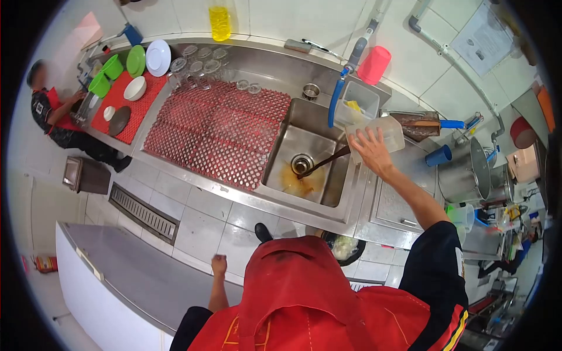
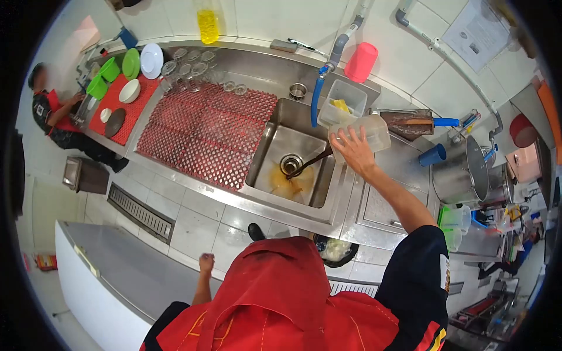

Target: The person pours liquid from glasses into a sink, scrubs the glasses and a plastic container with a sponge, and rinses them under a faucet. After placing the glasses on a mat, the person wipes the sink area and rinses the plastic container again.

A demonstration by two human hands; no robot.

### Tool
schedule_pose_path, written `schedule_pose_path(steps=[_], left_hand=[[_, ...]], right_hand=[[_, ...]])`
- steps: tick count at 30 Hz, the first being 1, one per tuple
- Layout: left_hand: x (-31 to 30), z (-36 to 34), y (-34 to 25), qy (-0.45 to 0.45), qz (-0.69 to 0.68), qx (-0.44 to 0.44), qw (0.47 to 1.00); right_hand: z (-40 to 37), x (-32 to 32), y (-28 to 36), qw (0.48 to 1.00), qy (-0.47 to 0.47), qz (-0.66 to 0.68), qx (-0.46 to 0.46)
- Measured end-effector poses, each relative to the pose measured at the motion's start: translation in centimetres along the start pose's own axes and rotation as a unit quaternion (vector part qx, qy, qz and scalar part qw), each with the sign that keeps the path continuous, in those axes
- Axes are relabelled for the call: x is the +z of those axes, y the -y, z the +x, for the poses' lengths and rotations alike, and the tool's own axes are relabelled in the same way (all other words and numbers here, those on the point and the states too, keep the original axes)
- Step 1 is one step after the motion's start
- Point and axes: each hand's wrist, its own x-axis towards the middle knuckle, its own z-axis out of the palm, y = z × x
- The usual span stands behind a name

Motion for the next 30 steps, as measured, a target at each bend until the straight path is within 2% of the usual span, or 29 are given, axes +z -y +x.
schedule_pose_path(steps=[1, 2, 4, 5, 7, 9, 12, 14, 16, 17, 19, 20, 22, 23, 25, 26, 27, 28, 29, 30], left_hand=[[-1.1, 1.6, -3.1, 0.001, -0.025, 0.004, 1.0], [-2.7, 2.7, -6.6, 0.047, 0.002, -0.016, 0.999], [-4.0, 5.0, -10.1, 0.121, 0.036, 0.007, 0.992], [-4.6, 5.6, -12.0, 0.192, 0.041, 0.015, 0.981], [-6.7, 4.0, -19.6, 0.328, 0.048, 0.029, 0.943], [-8.1, 1.9, -27.3, 0.425, 0.042, 0.069, 0.902], [-6.2, 0.7, -35.7, 0.532, -0.111, 0.086, 0.835], [-2.9, 0.1, -40.9, 0.56, -0.206, 0.072, 0.799], [1.7, -0.6, -45.1, 0.579, -0.283, 0.055, 0.763], [4.4, -0.6, -46.5, 0.594, -0.324, 0.018, 0.736], [10.2, -0.4, -47.8, 0.618, -0.483, -0.143, 0.604], [13.3, -0.1, -47.5, 0.617, -0.503, -0.131, 0.591], [18.4, 0.1, -47.0, 0.611, -0.546, -0.107, 0.563], [18.8, -0.3, -48.0, 0.584, -0.594, -0.119, 0.54], [20.3, 2.1, -47.0, 0.568, -0.573, -0.086, 0.584], [21.3, 3.7, -46.5, 0.56, -0.562, -0.069, 0.605], [21.6, 4.4, -46.7, 0.514, -0.598, -0.081, 0.61], [21.0, 4.8, -47.4, 0.54, -0.614, -0.065, 0.572], [20.4, 5.3, -48.3, 0.564, -0.63, -0.049, 0.532], [19.9, 5.8, -48.9, 0.587, -0.646, -0.033, 0.488]], right_hand=[[0.5, 0.0, 0.3, 1.0, -0.001, -0.01, 0.002], [1.0, -0.1, 0.6, 1.0, -0.003, -0.02, 0.004], [1.9, -0.3, 1.2, 0.999, -0.004, -0.039, 0.003], [2.3, -0.5, 1.5, 0.999, -0.002, -0.048, -0.001], [3.1, -0.9, 2.0, 0.997, 0.004, -0.072, -0.013], [3.3, -1.5, 2.5, 0.994, 0.016, -0.1, -0.03], [3.4, -4.4, 2.5, 0.996, -0.007, -0.075, 0.052], [3.4, -6.7, 2.8, 0.977, -0.038, 0.116, 0.175], [2.8, -7.2, 4.3, 0.914, -0.094, 0.272, 0.286], [2.3, -6.4, 5.7, 0.872, -0.135, 0.332, 0.334], [1.8, -5.0, 9.6, 0.754, -0.196, 0.443, 0.444], [2.5, -4.3, 11.7, 0.679, -0.216, 0.491, 0.502], [4.4, -3.9, 14.8, 0.557, -0.236, 0.598, 0.526], [4.1, -2.9, 15.8, 0.578, -0.216, 0.609, 0.498], [4.3, -0.9, 16.7, 0.614, -0.184, 0.627, 0.442], [4.4, 0.1, 15.4, 0.627, -0.113, 0.666, 0.388], [4.1, -0.1, 13.4, 0.632, -0.038, 0.698, 0.334], [4.0, -0.5, 11.7, 0.629, 0.041, 0.724, 0.279], [4.5, -1.0, 10.4, 0.515, 0.03, 0.803, 0.299], [5.5, -1.9, 8.1, 0.484, 0.045, 0.816, 0.312]])
